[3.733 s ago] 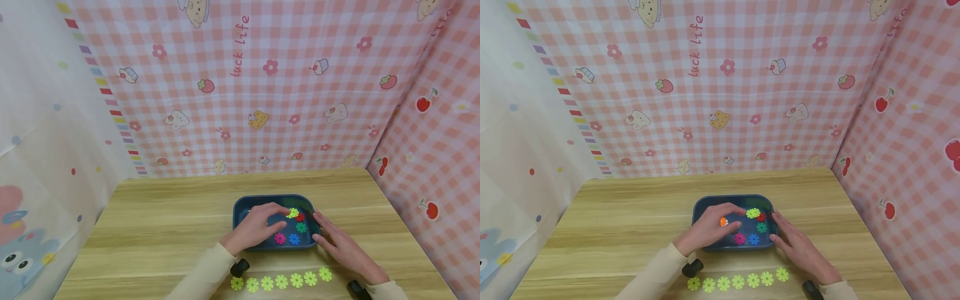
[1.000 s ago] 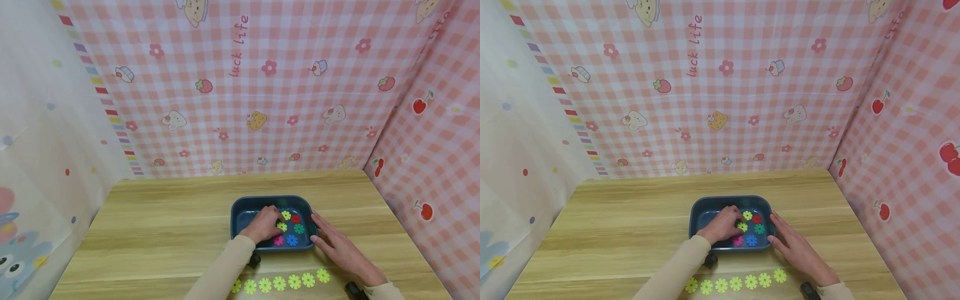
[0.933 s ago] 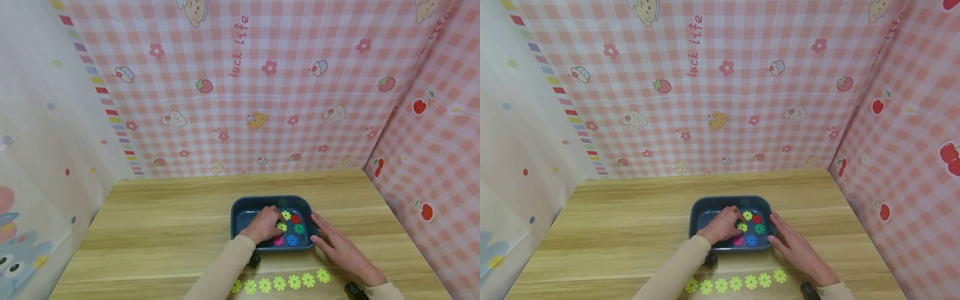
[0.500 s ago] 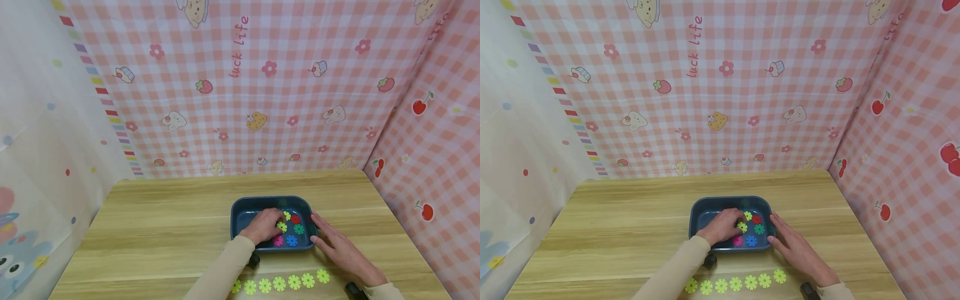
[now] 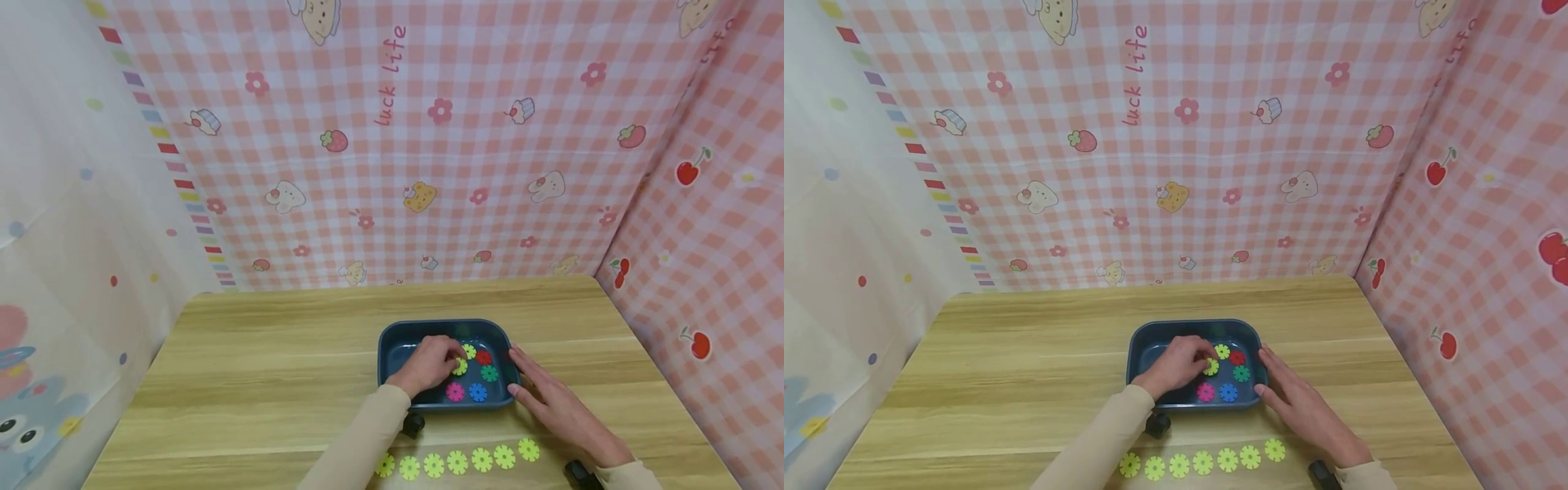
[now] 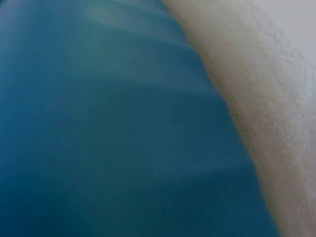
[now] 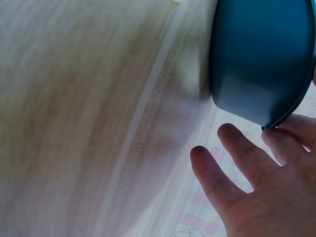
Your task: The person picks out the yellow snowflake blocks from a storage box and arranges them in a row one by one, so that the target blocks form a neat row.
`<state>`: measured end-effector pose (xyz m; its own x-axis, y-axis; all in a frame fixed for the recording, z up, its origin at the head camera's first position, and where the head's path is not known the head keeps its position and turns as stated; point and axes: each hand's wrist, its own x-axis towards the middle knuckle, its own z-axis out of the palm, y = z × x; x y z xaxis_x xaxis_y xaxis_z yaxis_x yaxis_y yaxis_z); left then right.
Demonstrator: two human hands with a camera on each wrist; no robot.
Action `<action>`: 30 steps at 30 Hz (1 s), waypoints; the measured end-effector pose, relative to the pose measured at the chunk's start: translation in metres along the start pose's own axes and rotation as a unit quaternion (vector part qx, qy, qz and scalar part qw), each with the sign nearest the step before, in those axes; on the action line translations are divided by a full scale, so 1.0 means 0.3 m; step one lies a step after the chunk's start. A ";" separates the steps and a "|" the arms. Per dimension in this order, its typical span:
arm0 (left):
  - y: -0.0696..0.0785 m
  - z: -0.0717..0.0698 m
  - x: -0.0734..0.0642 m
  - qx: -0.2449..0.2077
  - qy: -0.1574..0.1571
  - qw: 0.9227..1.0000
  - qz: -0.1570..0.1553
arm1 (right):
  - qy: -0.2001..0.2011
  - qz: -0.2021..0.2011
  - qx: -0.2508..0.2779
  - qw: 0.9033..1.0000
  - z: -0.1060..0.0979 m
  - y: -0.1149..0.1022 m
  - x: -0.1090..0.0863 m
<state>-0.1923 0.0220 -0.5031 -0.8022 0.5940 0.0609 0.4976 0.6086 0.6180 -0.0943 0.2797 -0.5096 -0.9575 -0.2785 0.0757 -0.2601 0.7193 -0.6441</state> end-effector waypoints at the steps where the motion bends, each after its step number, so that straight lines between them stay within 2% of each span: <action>1: 0.000 -0.004 -0.003 -0.003 0.003 1.000 0.000 | 0.001 -0.003 -0.002 1.000 0.000 -0.001 0.000; 13: 0.013 -0.075 -0.058 -0.063 0.050 0.997 -0.003 | 0.003 -0.002 -0.009 1.000 0.000 -0.005 -0.004; 18: 0.012 -0.102 -0.093 -0.093 0.064 0.993 -0.016 | 0.001 -0.002 -0.011 1.000 0.001 -0.009 -0.005; 22: 0.009 -0.125 -0.128 -0.094 0.084 0.992 -0.026 | 0.001 -0.003 -0.010 1.000 0.001 -0.008 -0.004; 30: 0.002 -0.157 -0.188 -0.083 0.118 0.990 -0.012 | 0.002 -0.003 -0.001 1.000 0.000 -0.005 -0.001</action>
<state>-0.1625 -0.0360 -0.4692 -0.8778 0.4292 0.2128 0.4317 0.5158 0.7400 -0.0935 0.2786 -0.5087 -0.9565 -0.2798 0.0829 -0.2659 0.7189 -0.6423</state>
